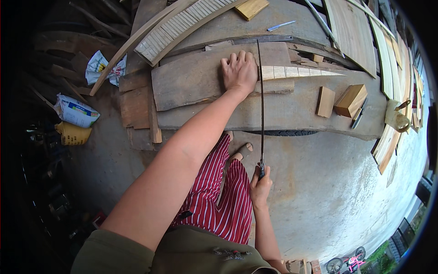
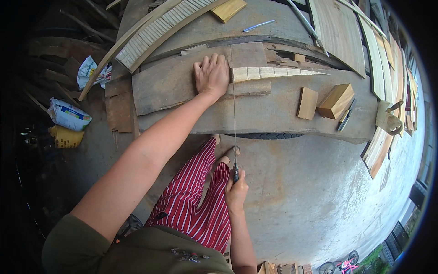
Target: Applying finish to wooden planks, sawing a piece of wood, and sanding a wooden component.
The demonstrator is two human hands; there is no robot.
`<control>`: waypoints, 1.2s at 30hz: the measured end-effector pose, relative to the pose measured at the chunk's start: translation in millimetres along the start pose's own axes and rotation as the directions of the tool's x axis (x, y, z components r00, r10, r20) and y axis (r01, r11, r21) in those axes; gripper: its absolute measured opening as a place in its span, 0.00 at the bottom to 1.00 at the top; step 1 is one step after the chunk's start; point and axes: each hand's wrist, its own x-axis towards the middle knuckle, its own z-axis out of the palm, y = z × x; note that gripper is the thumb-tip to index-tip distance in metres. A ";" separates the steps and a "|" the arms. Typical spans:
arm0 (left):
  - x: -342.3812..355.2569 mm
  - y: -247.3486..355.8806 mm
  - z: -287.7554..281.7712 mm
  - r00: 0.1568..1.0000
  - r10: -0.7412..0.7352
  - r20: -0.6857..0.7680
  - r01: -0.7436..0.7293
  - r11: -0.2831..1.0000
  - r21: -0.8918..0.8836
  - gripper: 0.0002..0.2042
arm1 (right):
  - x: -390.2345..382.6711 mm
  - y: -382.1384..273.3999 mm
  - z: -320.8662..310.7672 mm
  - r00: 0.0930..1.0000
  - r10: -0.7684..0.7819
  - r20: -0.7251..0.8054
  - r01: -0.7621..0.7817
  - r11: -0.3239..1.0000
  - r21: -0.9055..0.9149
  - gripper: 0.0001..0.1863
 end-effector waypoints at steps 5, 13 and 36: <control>0.8 -0.8 -1.1 1.000 0.011 -0.005 -0.011 0.999 -0.030 0.10 | 9.9 -6.9 -1.9 0.999 0.037 0.023 -0.038 0.999 0.003 0.05; 1.0 -1.4 0.8 1.000 0.009 0.014 -0.009 1.000 -0.024 0.10 | 58.7 -8.1 23.7 0.998 -0.062 -0.023 0.063 0.996 0.063 0.05; 2.7 -0.6 -1.7 0.999 -0.015 0.040 0.016 1.000 -0.016 0.11 | 9.0 -13.5 -2.7 1.000 -0.010 -0.022 0.010 1.000 0.010 0.04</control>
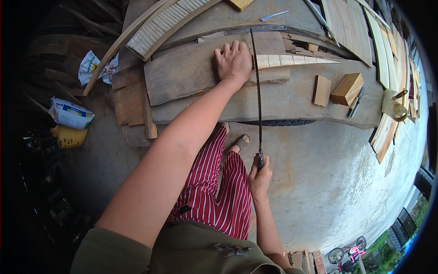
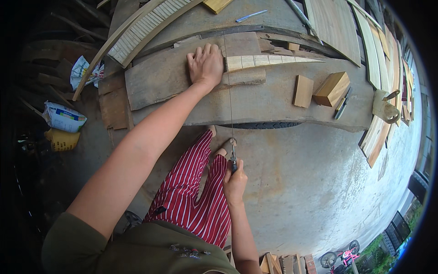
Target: Applying finish to wooden planks, sawing a piece of wood, and sanding a wooden component.
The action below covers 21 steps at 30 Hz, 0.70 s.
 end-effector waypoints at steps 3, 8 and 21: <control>-1.0 0.2 0.3 1.000 0.013 -0.005 -0.013 1.000 -0.007 0.11 | 62.7 -7.0 21.4 0.997 -0.073 0.004 0.073 0.997 0.011 0.04; -2.4 0.5 2.0 1.000 0.018 -0.019 -0.018 0.999 0.028 0.11 | 90.7 -4.5 40.0 0.995 -0.097 -0.031 0.098 0.995 0.034 0.06; -0.3 -1.7 4.4 0.999 0.018 -0.032 -0.018 1.000 0.007 0.11 | 96.3 -12.8 35.0 0.996 -0.085 0.001 0.085 0.996 -0.002 0.06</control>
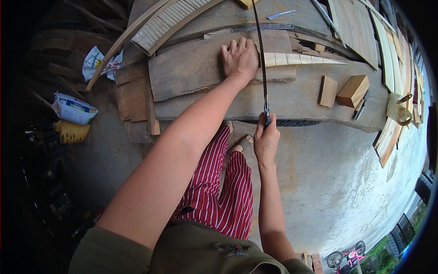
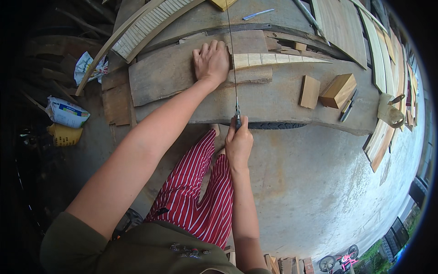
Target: Applying finish to wooden planks, sawing a piece of wood, and sanding a wooden component.
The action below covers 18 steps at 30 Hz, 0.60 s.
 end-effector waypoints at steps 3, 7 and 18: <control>0.4 1.2 2.0 1.000 -0.007 0.002 0.007 1.000 -0.006 0.11 | -22.3 4.7 -4.0 0.998 0.054 0.026 -0.055 0.997 0.054 0.06; 0.1 0.9 1.5 1.000 -0.020 0.009 0.019 1.000 0.008 0.11 | -125.6 7.7 -40.7 0.975 0.206 0.083 -0.203 0.978 -0.040 0.04; 0.7 0.9 2.8 1.000 0.015 -0.014 -0.015 1.000 -0.007 0.11 | -11.8 4.3 -0.5 0.997 0.078 0.011 -0.078 0.996 -0.032 0.05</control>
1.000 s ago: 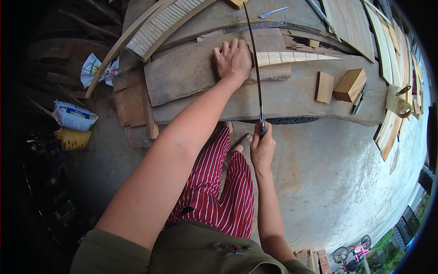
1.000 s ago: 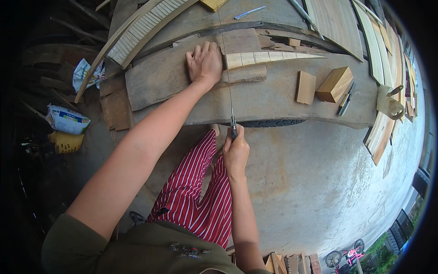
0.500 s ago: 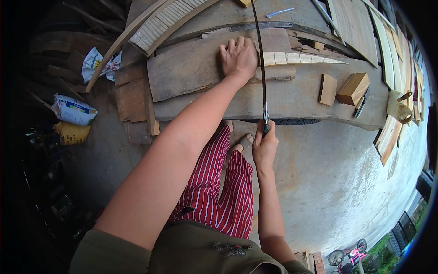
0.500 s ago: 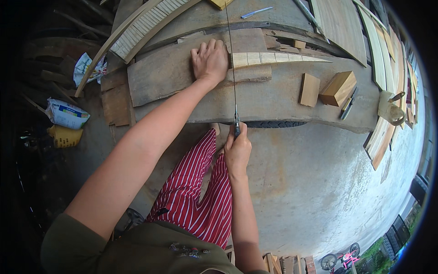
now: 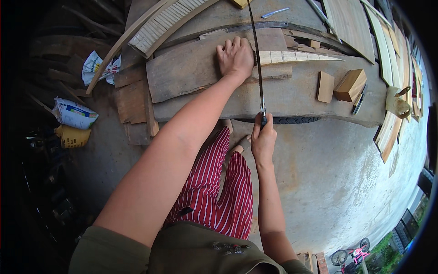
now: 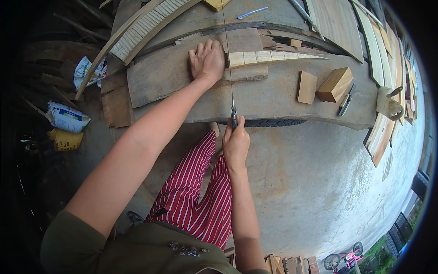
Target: Applying finish to wooden planks, sawing a piece of wood, and sanding a wooden component.
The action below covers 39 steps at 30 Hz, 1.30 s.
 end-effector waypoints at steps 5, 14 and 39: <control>-1.4 0.0 0.1 1.000 -0.025 -0.005 0.025 1.000 0.009 0.12 | -120.6 18.5 -43.6 0.996 0.065 0.061 -0.065 0.998 0.004 0.05; -1.8 -0.8 -4.2 1.000 -0.003 -0.024 0.003 1.000 0.024 0.11 | 0.6 1.0 -0.1 1.000 -0.029 -0.002 0.030 0.998 0.049 0.06; 0.0 2.3 -6.8 0.999 -0.032 0.043 0.032 0.999 -0.011 0.10 | -124.6 27.7 -52.0 0.986 0.142 0.086 -0.137 0.989 -0.061 0.18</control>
